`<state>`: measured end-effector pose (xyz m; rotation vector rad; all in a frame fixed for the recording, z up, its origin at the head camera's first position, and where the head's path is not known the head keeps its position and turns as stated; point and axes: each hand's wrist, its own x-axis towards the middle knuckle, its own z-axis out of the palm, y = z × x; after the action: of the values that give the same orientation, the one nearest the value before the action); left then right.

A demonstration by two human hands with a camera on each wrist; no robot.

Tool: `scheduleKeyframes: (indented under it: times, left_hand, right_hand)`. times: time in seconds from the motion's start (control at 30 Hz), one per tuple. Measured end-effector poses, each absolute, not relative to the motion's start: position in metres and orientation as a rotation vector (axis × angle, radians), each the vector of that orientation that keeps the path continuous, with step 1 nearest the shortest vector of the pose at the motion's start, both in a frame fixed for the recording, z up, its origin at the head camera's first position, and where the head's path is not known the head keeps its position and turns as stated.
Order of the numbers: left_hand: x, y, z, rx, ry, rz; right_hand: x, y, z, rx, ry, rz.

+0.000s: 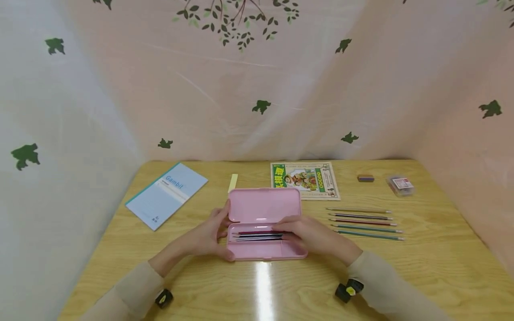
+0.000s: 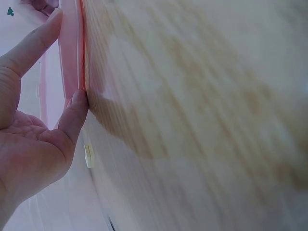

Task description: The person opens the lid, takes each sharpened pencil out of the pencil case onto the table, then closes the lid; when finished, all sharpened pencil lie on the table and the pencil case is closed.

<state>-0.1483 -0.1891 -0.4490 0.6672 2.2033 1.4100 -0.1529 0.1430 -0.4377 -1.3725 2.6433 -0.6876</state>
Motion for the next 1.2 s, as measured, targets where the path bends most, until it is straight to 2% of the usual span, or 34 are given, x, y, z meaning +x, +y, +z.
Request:
scheduleKeyframes:
  times: [1.2]
  left_hand:
    - [-0.146, -0.188, -0.447, 0.653, 2.260, 1.340]
  right_hand:
    - [-0.151, 0.131, -0.441, -1.369, 2.803, -0.437]
